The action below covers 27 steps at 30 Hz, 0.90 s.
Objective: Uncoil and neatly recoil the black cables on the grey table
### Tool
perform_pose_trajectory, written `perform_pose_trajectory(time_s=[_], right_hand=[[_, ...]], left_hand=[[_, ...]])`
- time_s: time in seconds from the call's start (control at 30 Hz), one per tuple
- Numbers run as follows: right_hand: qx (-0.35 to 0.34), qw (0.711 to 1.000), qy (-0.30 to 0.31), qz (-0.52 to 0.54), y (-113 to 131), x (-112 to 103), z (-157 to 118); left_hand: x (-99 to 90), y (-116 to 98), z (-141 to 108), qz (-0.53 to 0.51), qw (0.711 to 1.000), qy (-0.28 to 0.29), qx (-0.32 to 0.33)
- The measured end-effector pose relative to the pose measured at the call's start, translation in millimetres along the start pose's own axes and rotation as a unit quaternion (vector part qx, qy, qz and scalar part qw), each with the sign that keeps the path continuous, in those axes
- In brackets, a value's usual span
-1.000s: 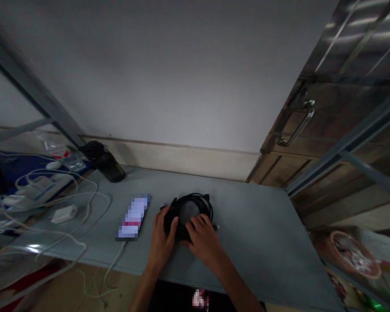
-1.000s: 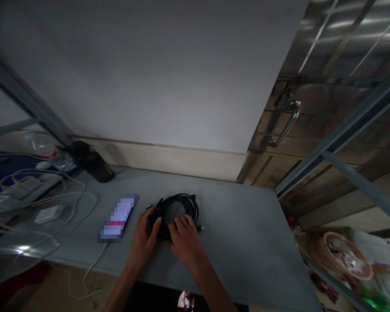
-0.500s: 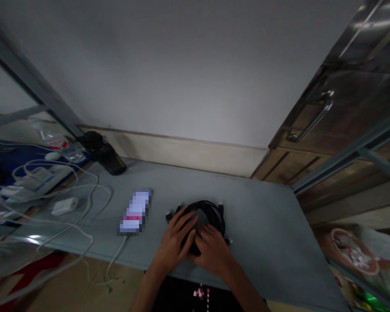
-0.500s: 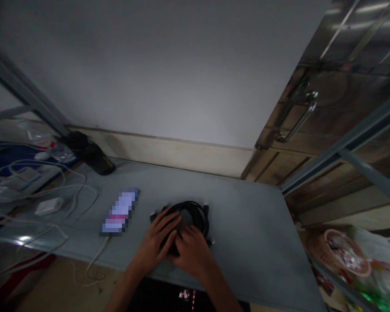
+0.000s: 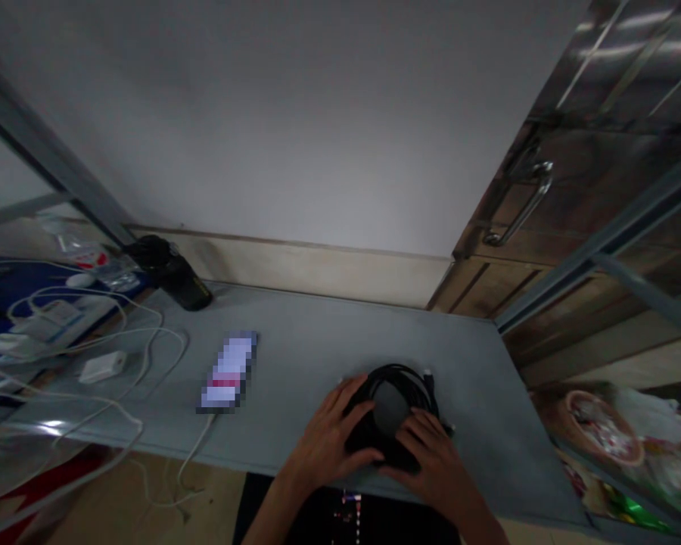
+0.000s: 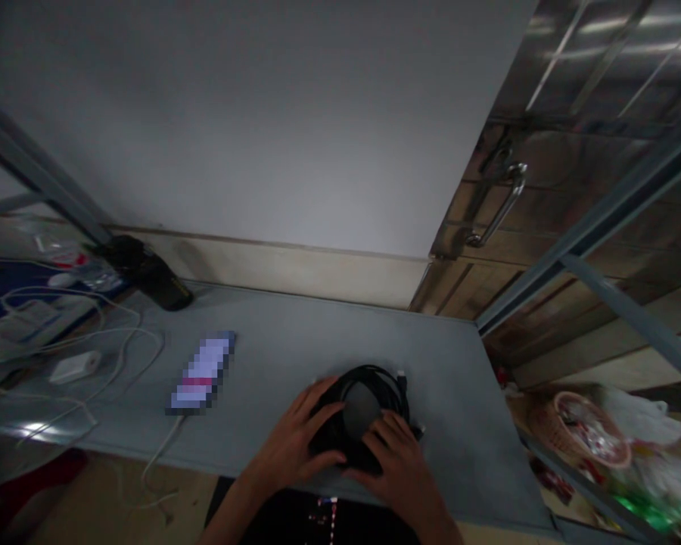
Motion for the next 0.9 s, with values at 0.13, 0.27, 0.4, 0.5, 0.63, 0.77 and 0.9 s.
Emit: perform_pose_trajectory(time_s=[0.13, 0.27, 0.4, 0.5, 0.63, 0.77, 0.9], right_hand=[[0.015, 0.998, -0.034, -0.040, -30, -18, -36], [0.045, 0.994, -0.056, -0.079, -53, -28, -64], [0.083, 0.990, -0.069, -0.094, -59, -42, -75], [0.134, 0.982, -0.089, -0.102, -57, -56, -87], [0.223, 0.956, -0.154, -0.109, -53, -66, -114], [0.311, 0.921, -0.211, -0.105, -50, -64, -128], [0.320, 0.910, -0.233, -0.122, -49, -63, -121]], left_hand=[[3.7, 4, 0, -0.016, 0.998, -0.045, -0.028], [-3.6, 28, -21, -0.012, 0.994, -0.085, -0.074], [-21.3, 63, -54, 0.012, 0.983, -0.139, -0.121], [-33.6, 83, -74, 0.034, 0.968, -0.188, -0.164], [-37.8, 86, -82, 0.046, 0.941, -0.268, -0.203], [-33.5, 77, -79, 0.077, 0.929, -0.308, -0.189], [-34.0, 75, -80, 0.102, 0.923, -0.326, -0.178]])
Point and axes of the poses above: each hand's wrist, its own z-axis towards the middle knuckle, its own x-axis out of the palm, y = z × x, the point moved 3 cm from there along z, towards the middle knuckle, and after that the axes turned 15 degrees about -x, right-handed, at the moved point
